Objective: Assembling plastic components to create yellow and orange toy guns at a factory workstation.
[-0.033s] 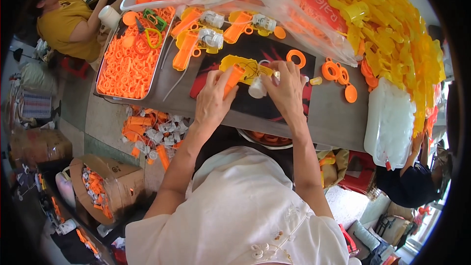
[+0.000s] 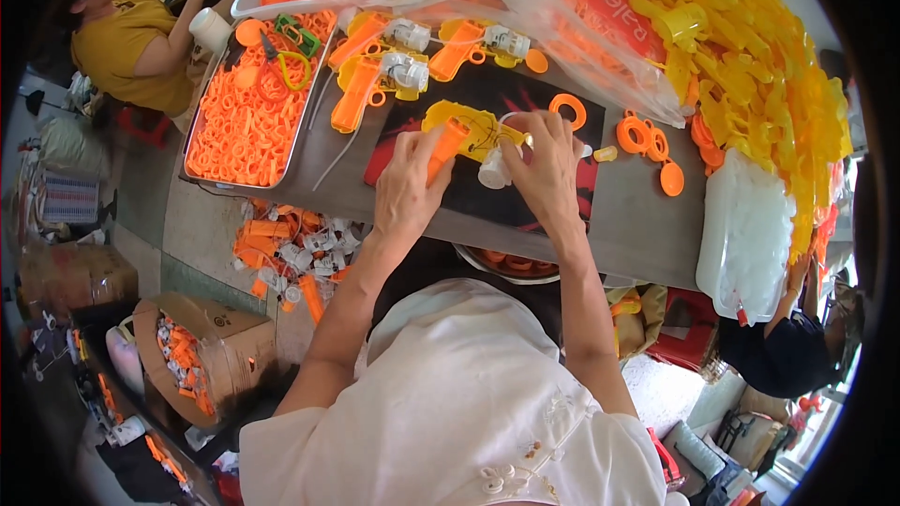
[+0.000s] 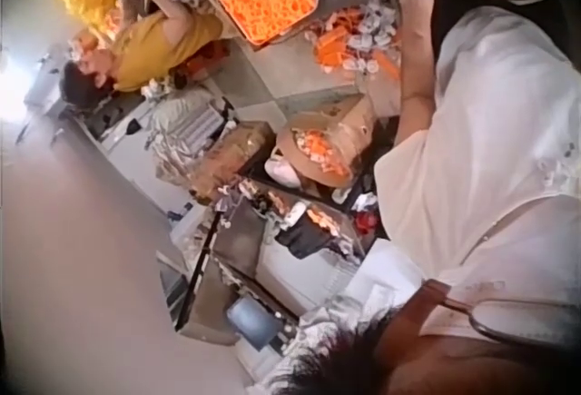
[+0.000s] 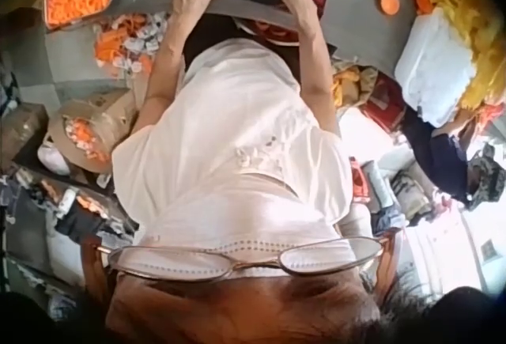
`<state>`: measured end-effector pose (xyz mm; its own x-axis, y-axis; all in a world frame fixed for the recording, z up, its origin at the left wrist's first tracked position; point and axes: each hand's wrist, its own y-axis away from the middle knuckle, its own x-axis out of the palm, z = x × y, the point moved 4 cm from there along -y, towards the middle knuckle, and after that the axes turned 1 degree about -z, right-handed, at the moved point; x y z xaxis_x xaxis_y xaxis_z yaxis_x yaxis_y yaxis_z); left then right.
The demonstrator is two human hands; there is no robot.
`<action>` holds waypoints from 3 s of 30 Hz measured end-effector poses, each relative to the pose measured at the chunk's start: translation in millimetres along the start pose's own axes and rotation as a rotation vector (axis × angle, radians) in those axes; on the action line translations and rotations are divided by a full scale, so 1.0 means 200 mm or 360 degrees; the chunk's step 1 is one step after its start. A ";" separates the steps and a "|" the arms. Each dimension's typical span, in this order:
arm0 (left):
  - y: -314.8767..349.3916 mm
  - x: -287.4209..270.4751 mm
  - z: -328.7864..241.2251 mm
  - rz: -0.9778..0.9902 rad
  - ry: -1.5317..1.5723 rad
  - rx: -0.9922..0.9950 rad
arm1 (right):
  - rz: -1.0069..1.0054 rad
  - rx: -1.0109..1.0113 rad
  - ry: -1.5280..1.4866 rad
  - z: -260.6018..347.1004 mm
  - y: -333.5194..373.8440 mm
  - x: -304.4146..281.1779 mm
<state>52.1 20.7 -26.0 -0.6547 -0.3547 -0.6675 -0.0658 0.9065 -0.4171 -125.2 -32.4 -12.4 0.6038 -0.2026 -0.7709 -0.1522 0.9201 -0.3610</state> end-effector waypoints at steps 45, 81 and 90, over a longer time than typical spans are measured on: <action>-0.06 0.13 0.08 -0.0074 -0.0018 0.0096 | 0.0267 -0.0101 -0.0196 -0.09 -0.02 0.15; -0.30 0.25 -0.12 0.0267 -0.0213 0.0764 | 0.0315 0.0561 -0.0034 -0.15 -0.16 -0.04; -0.34 0.20 0.11 0.0769 0.0476 0.0312 | 0.0123 -0.0678 0.0020 -0.21 -0.14 0.02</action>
<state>46.6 -58.8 -37.3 -0.7609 0.1929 -0.6195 0.4139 0.8796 -0.2344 -151.3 -73.1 -26.1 0.5688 -0.1452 -0.8095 -0.5074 0.7127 -0.4844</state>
